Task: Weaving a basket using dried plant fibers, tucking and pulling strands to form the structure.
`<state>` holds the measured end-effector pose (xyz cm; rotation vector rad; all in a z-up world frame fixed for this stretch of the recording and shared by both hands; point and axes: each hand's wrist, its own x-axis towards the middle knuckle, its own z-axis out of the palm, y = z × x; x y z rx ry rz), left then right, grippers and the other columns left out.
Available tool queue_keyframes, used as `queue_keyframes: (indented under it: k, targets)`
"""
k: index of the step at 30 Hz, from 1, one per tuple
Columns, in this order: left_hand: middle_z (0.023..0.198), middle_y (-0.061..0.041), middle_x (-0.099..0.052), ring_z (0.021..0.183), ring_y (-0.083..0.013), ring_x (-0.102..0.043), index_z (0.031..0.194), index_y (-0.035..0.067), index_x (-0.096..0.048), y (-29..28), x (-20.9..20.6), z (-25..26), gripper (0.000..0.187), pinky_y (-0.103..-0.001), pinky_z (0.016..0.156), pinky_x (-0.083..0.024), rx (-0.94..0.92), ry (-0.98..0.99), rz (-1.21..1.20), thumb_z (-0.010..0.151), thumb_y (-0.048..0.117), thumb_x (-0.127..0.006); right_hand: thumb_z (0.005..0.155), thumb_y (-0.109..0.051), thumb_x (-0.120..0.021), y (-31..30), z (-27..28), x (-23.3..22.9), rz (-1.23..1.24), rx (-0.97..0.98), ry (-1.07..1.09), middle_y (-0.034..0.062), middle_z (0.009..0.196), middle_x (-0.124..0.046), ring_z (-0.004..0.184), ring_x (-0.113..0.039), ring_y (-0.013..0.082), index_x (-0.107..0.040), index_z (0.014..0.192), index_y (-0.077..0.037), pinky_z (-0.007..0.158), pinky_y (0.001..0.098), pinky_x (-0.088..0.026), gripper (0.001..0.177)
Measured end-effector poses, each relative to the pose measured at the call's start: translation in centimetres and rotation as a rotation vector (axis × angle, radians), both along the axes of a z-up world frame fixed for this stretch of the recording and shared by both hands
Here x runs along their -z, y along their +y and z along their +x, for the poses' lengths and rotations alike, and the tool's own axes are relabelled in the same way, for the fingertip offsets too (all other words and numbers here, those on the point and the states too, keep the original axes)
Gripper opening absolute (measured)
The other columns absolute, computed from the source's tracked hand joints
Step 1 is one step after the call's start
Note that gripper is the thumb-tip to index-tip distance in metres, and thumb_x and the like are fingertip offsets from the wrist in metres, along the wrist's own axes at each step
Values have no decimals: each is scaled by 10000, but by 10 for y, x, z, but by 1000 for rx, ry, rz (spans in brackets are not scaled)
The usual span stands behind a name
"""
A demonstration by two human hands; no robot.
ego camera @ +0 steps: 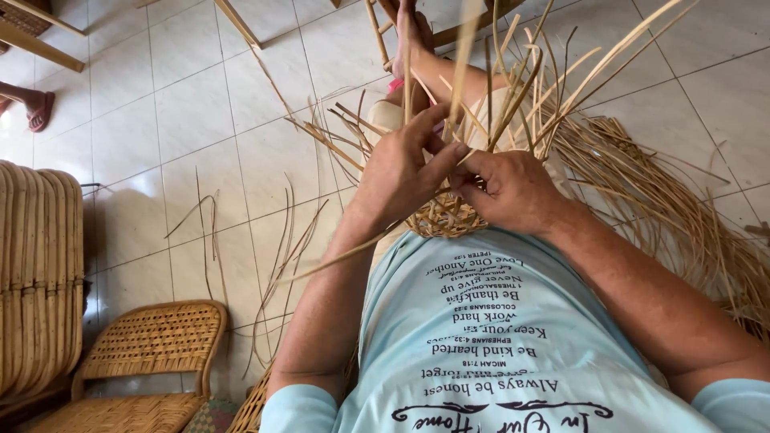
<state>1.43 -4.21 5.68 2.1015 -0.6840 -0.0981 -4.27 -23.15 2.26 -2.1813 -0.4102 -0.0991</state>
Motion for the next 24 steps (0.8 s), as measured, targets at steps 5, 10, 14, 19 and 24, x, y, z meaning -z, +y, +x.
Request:
queue_keyframes:
  k: [5, 10, 14, 19, 24]
  targets:
    - [744, -112, -711, 677, -179, -706, 1089, 33, -725, 19, 9, -27, 164, -325, 584, -605, -109, 138, -464, 947, 112, -744, 866, -83, -751, -7, 7, 8, 42, -13, 13, 65, 801, -777, 846, -772, 303, -710, 941, -149, 754, 444, -591, 108]
    - [997, -279, -736, 802, -332, -791, 1018, -45, -617, 60, 86, -62, 176, -364, 658, -691, -253, 417, -1040, 978, 95, -716, 915, -37, -745, -10, 4, -10, 87, -27, 13, 90, 823, -789, 807, -774, 286, -729, 983, -115, 740, 408, -593, 105]
    - [835, -186, -724, 753, -238, -734, 942, -14, -662, 75, 114, -101, 168, -332, 664, -636, -229, 552, -896, 937, 114, -771, 909, 14, -723, -7, 4, -20, 88, -44, 19, 117, 817, -786, 774, -762, 289, -741, 990, -92, 723, 412, -599, 135]
    - [960, -154, -788, 828, -203, -744, 1031, 22, -797, 74, 52, -116, 272, -332, 758, -629, -25, 272, -518, 808, 139, -900, 920, 12, -720, -3, 5, -20, 33, -57, 30, 112, 846, -795, 730, -751, 260, -743, 988, -73, 696, 368, -597, 111]
    - [1274, -61, -723, 984, -267, -685, 1327, 140, -704, 48, 18, -79, 375, -363, 850, -557, -69, -639, 18, 959, 202, -743, 921, -124, -738, -2, 2, -17, -42, 15, 65, 59, 939, -806, 639, -694, 210, -664, 1057, -104, 596, 347, -519, 156]
